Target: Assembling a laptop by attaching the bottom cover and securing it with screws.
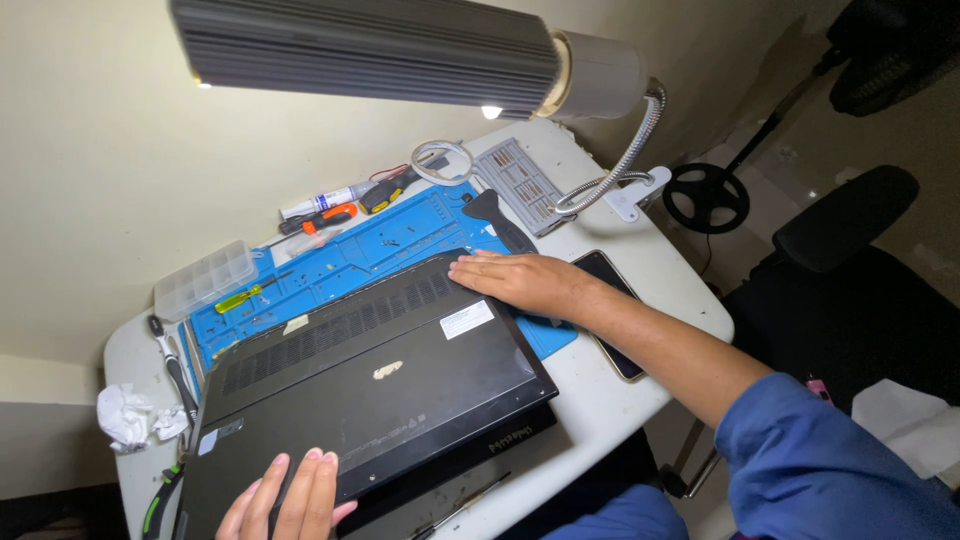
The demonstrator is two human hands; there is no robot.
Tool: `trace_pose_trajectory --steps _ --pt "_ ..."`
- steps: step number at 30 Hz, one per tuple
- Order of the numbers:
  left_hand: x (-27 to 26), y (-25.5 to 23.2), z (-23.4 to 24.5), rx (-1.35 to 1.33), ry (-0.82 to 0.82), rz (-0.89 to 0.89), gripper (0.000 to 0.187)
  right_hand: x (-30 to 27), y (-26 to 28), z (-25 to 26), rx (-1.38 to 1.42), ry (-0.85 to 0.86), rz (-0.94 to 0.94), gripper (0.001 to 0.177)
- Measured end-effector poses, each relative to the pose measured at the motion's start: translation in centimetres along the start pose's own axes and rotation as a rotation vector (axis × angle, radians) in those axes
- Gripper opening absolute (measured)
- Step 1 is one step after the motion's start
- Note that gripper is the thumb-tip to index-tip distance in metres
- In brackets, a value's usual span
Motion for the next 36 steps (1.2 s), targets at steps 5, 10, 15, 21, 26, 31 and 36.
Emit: trace_pose_trajectory --steps 5,10,15,21,26,31,36 --pt "2.0 -0.5 1.7 -0.030 -0.045 0.125 0.043 0.8 0.5 0.8 -0.102 -0.100 0.082 0.059" --pt "3.3 -0.2 2.9 -0.020 -0.110 0.098 0.039 0.8 -1.0 0.9 0.124 0.300 -0.178 0.078" --pt "4.5 -0.2 4.1 -0.028 -0.125 0.089 0.040 2.3 -2.9 -1.1 0.091 0.325 -0.267 0.072" --pt "5.5 -0.3 4.9 -0.030 -0.198 0.094 0.036 2.0 -3.1 -2.9 0.043 0.190 -0.198 0.072" --pt "6.0 -0.2 5.3 -0.044 -0.262 0.114 0.033 2.5 -2.8 -2.0 0.025 0.151 -0.188 0.070" --pt "6.4 -0.3 5.6 -0.082 -0.341 0.086 0.034 4.7 -2.3 -0.2 0.182 0.410 -0.285 0.065" --pt "6.9 0.0 6.1 -0.023 -0.307 0.049 0.036 5.6 -2.6 -0.4 0.161 0.383 -0.231 0.069"
Point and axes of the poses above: each hand's wrist, its own x-axis towards the middle knuckle, its own z-axis out of the back of the hand, y = z × x, the point moved 3 cm from there along x, towards the middle knuckle, and after that the axes turned 2 degrees about -y, right-handed, at the moved point
